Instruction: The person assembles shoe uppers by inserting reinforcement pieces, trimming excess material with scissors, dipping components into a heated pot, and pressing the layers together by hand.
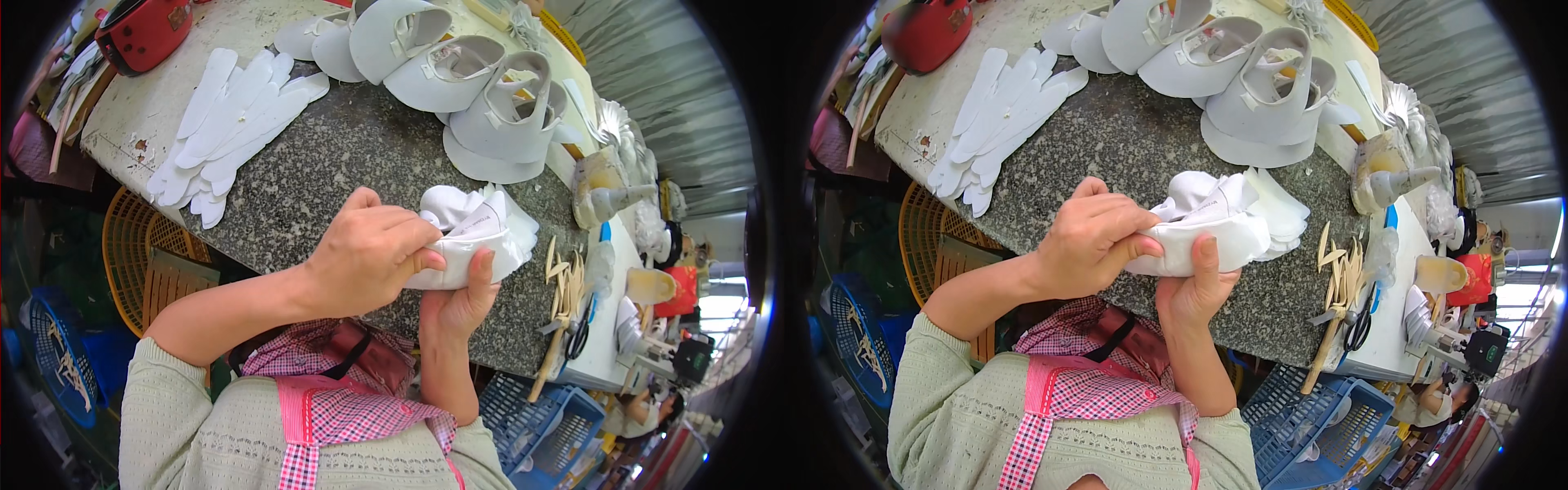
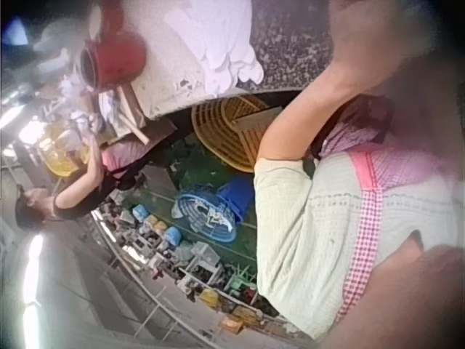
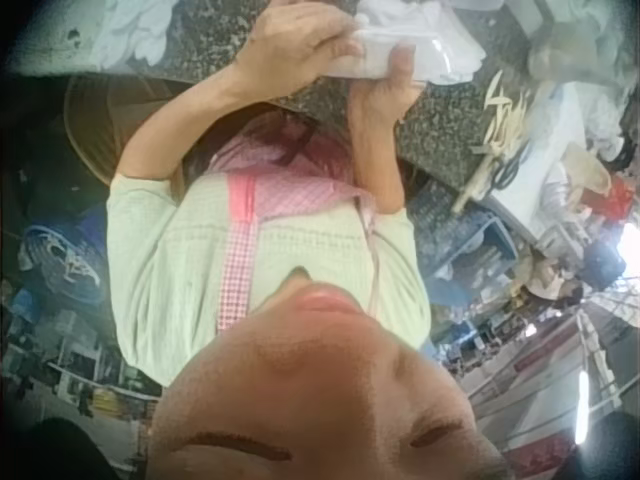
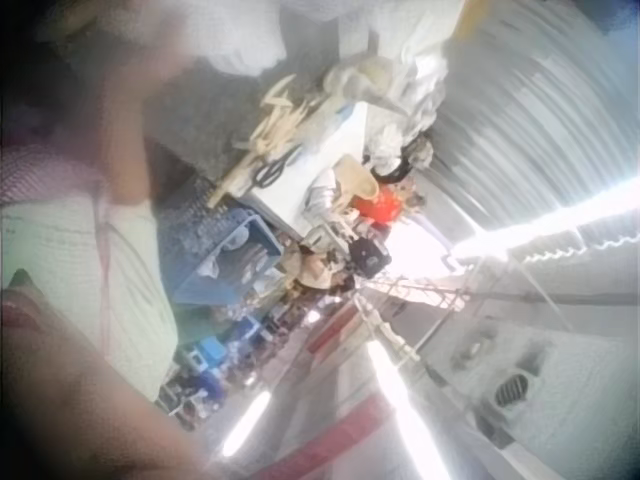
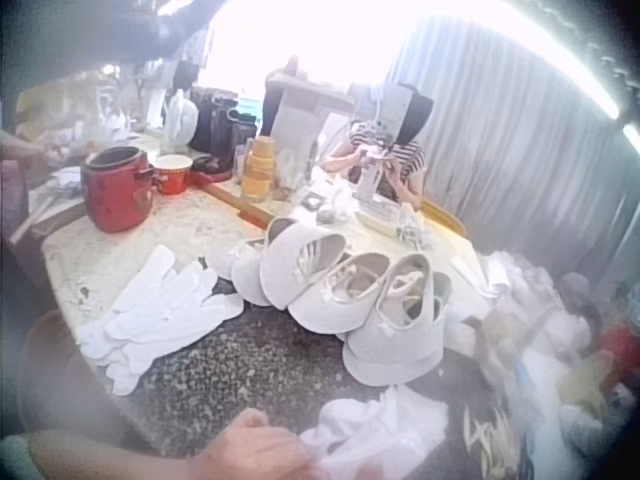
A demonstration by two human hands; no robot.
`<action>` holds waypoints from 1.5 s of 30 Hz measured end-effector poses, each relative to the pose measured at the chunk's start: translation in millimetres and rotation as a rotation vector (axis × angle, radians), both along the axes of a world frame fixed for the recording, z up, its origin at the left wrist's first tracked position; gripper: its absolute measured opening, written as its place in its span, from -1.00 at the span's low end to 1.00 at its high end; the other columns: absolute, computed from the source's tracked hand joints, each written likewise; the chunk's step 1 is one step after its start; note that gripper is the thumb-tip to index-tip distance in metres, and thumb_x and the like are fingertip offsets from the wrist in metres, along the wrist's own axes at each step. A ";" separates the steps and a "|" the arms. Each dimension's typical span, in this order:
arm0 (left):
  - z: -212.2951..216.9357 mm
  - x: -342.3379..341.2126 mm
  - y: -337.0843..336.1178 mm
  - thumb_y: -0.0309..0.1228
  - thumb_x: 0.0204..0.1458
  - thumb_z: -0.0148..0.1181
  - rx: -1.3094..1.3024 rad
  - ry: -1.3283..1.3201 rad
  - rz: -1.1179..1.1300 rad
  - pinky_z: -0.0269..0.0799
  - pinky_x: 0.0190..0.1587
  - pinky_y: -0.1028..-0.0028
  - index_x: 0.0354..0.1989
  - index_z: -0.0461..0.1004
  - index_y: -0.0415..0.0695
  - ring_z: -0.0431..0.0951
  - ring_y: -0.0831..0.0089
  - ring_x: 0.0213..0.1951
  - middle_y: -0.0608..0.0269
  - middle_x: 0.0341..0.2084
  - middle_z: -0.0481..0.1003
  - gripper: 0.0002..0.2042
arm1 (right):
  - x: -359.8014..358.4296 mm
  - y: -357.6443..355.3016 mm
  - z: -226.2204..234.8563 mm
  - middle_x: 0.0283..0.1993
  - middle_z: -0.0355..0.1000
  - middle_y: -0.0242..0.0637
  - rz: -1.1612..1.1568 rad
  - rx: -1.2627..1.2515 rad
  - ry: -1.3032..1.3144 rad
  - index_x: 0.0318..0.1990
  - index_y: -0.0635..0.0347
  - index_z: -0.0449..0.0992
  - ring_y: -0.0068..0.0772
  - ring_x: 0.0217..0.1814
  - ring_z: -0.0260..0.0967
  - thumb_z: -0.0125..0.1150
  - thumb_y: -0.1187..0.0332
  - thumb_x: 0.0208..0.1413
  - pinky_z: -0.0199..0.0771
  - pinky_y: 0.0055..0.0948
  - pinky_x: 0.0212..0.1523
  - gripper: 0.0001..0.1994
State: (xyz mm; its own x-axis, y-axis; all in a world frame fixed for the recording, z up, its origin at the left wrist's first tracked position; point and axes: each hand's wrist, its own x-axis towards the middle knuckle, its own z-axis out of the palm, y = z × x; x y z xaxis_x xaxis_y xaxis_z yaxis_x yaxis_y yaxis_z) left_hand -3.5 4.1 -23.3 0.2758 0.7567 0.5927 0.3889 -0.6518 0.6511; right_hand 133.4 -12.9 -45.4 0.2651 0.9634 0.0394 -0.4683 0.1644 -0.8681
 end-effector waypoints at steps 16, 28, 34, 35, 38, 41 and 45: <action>-1.1 -30.5 13.6 -0.31 -0.16 0.30 -0.108 0.060 -0.244 0.36 -0.37 0.36 -0.37 0.47 -0.20 0.46 0.23 -0.45 0.19 -0.54 0.42 -0.75 | 0.2 -4.8 -8.5 -0.01 0.29 -0.25 0.137 -0.101 0.262 0.16 0.24 0.14 -0.31 0.04 0.29 0.28 0.45 -0.18 0.31 -0.25 0.10 -0.33; -13.7 -51.5 27.7 -0.39 -0.21 0.33 -0.316 0.072 -0.615 0.25 -0.28 0.35 -0.47 0.46 -0.17 0.42 0.31 -0.47 0.29 -0.60 0.40 -0.81 | 24.9 3.2 -13.9 0.01 0.32 -0.21 0.436 -0.185 0.385 0.15 0.28 0.15 -0.24 0.06 0.30 0.24 0.38 -0.13 0.31 -0.20 0.11 -0.37; -17.0 -42.9 -0.1 -0.42 -0.19 0.32 -0.016 0.092 -0.166 0.37 -0.32 0.32 -0.36 0.47 -0.21 0.46 0.23 -0.43 0.20 -0.53 0.44 -0.78 | -0.8 1.9 -9.9 0.06 0.29 -0.20 0.250 -0.180 0.174 0.18 0.27 0.13 -0.22 0.12 0.28 0.23 0.39 -0.10 0.26 -0.17 0.16 -0.36; -17.0 -42.9 -1.2 -0.42 -0.18 0.30 0.037 0.093 -0.090 0.38 -0.34 0.33 -0.34 0.46 -0.22 0.46 0.21 -0.43 0.17 -0.52 0.44 -0.77 | -4.9 1.7 -7.9 0.02 0.32 -0.22 0.229 -0.163 0.186 0.13 0.30 0.18 -0.27 0.07 0.31 0.23 0.42 -0.09 0.31 -0.21 0.11 -0.42; -17.9 -48.8 0.0 -0.41 -0.09 0.23 -0.154 0.138 -0.262 0.34 -0.38 0.30 -0.36 0.41 -0.23 0.43 0.21 -0.46 0.16 -0.55 0.38 -0.82 | 1.3 -0.5 -19.4 -0.03 0.35 -0.23 0.227 -0.094 0.050 0.07 0.33 0.23 -0.33 -0.01 0.35 0.25 0.44 -0.10 0.35 -0.29 0.05 -0.47; -17.2 -48.2 5.7 -0.45 -0.03 0.15 -0.378 -0.002 -0.377 0.28 -0.40 0.34 -0.40 0.36 -0.22 0.38 0.22 -0.48 0.15 -0.55 0.33 -0.87 | 8.8 4.9 -19.9 -0.07 0.36 -0.24 0.204 0.016 -0.072 0.04 0.34 0.26 -0.38 -0.07 0.37 0.27 0.46 -0.11 0.38 -0.36 -0.01 -0.49; -15.9 -47.6 3.1 -0.48 -0.05 0.17 -0.352 -0.064 -0.277 0.22 -0.41 0.39 -0.45 0.37 -0.22 0.35 0.27 -0.51 0.19 -0.58 0.33 -0.89 | 7.1 6.6 -15.6 -0.07 0.36 -0.23 0.203 0.106 -0.082 0.05 0.33 0.25 -0.37 -0.07 0.37 0.27 0.46 -0.11 0.38 -0.36 -0.02 -0.48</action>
